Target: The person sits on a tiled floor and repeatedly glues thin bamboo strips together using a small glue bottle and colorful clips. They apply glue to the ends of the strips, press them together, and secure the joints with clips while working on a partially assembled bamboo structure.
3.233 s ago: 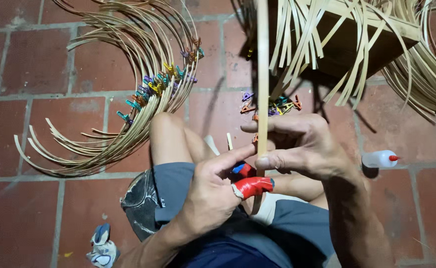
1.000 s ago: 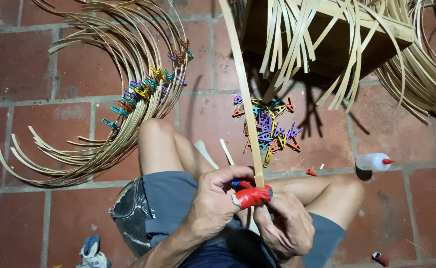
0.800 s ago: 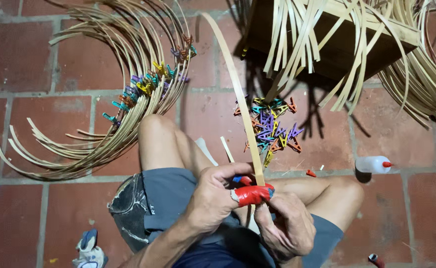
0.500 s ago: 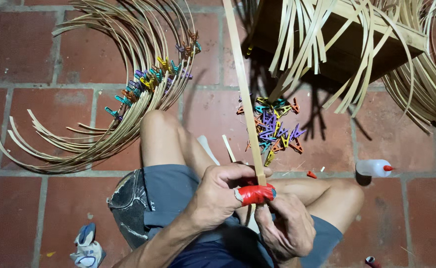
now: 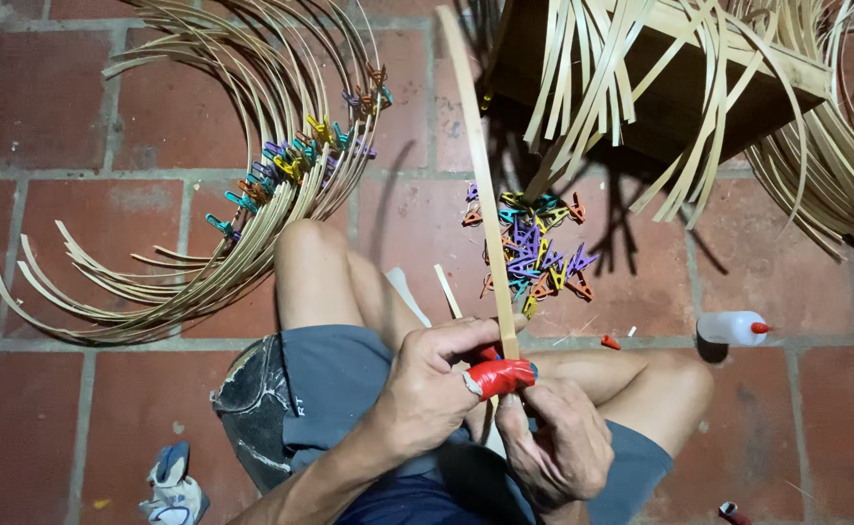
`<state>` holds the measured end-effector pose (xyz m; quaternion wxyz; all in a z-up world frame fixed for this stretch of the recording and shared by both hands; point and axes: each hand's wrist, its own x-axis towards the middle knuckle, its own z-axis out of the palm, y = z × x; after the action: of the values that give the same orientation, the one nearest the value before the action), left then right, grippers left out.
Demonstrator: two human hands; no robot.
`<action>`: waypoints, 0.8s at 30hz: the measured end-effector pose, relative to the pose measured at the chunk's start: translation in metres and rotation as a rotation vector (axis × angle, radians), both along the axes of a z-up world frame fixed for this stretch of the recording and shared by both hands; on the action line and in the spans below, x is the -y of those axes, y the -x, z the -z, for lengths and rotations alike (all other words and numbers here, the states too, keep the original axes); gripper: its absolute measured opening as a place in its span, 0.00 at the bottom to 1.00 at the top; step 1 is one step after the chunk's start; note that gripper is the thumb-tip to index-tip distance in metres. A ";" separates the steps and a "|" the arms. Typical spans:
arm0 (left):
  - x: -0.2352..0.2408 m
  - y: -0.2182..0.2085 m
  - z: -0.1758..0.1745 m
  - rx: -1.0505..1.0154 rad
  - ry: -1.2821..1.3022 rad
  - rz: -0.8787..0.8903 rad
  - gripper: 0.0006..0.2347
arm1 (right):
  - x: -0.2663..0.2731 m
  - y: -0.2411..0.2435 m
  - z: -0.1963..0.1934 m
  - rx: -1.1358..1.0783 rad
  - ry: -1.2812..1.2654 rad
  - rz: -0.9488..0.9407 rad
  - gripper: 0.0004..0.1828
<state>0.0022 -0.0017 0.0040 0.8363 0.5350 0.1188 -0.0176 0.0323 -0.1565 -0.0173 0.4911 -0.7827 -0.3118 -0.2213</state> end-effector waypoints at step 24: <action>-0.002 -0.030 -0.017 0.019 -0.082 0.037 0.22 | 0.167 -0.098 0.116 -0.312 -0.113 0.588 0.07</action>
<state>0.0325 0.0007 0.0208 0.8144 0.5709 0.1018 -0.0230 0.1304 -0.3237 -0.1333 0.4906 -0.8351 0.0188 -0.2480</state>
